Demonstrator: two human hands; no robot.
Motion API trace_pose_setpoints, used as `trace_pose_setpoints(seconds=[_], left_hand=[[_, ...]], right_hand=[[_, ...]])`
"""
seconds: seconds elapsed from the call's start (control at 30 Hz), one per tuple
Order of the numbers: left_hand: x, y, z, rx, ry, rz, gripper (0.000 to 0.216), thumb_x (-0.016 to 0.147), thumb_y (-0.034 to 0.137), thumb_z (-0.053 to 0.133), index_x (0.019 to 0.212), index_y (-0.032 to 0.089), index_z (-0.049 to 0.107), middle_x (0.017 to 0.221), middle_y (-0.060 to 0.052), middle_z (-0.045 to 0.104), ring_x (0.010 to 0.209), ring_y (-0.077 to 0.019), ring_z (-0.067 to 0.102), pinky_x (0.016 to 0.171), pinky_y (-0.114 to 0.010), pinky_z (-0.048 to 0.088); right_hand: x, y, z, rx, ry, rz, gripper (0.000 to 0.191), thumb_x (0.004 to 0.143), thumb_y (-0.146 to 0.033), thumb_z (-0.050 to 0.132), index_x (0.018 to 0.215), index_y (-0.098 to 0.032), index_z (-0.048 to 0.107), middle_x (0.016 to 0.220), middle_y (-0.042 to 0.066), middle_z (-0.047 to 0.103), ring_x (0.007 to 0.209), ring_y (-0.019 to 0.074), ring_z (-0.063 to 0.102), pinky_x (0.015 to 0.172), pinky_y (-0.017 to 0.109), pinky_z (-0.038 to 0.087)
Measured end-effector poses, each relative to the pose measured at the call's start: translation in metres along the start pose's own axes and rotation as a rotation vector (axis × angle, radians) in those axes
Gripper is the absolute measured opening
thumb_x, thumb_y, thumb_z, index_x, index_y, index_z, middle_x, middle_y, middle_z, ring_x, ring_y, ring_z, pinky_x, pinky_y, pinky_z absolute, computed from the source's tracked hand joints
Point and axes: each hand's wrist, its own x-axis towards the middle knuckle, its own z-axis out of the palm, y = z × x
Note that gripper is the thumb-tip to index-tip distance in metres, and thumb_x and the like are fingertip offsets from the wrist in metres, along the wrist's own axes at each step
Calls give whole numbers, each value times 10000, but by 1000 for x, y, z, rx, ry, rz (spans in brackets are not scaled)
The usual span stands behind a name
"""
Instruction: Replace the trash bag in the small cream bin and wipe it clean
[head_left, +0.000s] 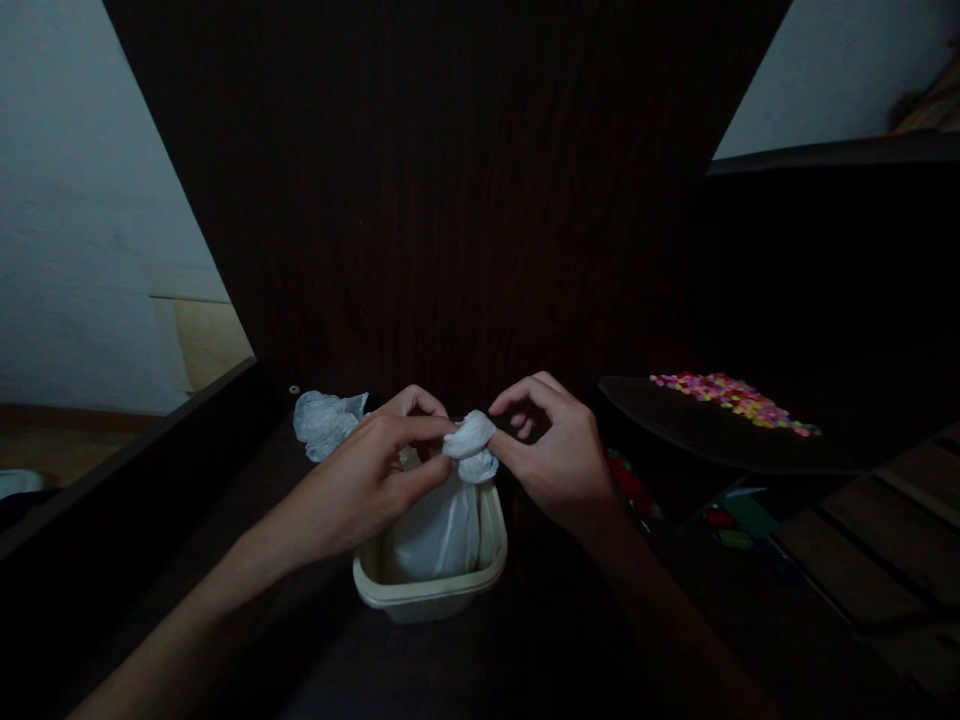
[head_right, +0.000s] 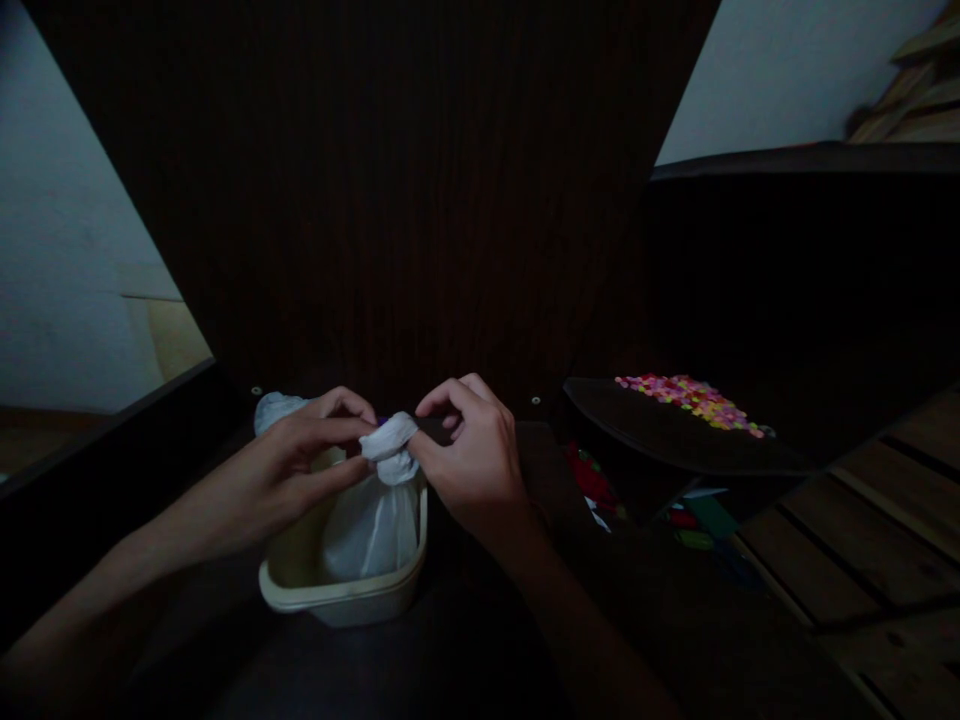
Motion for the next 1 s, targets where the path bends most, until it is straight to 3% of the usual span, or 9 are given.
trace_pose_setpoints(seconds=[0.23,0.47,0.6,0.67,0.8,0.93,1.0], left_hand=[[0,-4,8,-264,138,-14,229,875,185,654,1081,202,555,959,-11,640,873,-152,634,755,-265,510],[-2,0,13,-347,-77,-96,230,893,148,594,1095,231,522,876,27,641,777,-116,616,644,-203,478],[1,-3,11,-556,-137,-152,292,922,186,583,1203,231,517,996,-22,701,933,-166,702,791,-272,562],[3,-5,9,-606,-107,-161,394,908,192,612,1281,232,492,1020,-45,720,964,-194,722,825,-309,579],[6,-6,8,-586,61,-168,478,857,237,690,1291,219,490,901,-23,720,820,-187,731,720,-290,584],[9,-5,9,-537,143,-164,438,837,271,714,1227,202,526,846,-4,703,774,-167,710,664,-254,561],[9,-5,8,-511,166,-159,430,833,270,717,1216,197,535,847,-4,706,766,-163,703,662,-249,558]], right_hand=[[2,2,-1,70,-103,127,33,671,-149,665,694,-173,658,593,-31,560,526,93,454,459,218,316],[0,2,4,133,-115,182,61,634,-177,701,610,-171,645,545,-25,571,507,93,469,452,212,332],[0,2,5,236,-153,223,64,632,-165,687,639,-179,625,562,-27,590,520,102,529,464,207,373],[2,-1,3,319,-196,262,108,645,-188,706,714,-183,622,596,-25,617,534,112,567,477,210,411],[3,-10,-8,418,-274,265,170,759,-300,725,852,-182,645,720,0,667,598,120,607,517,222,457],[-2,-15,-13,244,-391,190,318,785,-396,775,1028,-206,697,797,-12,658,627,113,574,517,220,429],[-3,-14,-11,138,-397,125,331,776,-361,796,1058,-221,695,770,-33,642,597,102,541,510,218,401]])
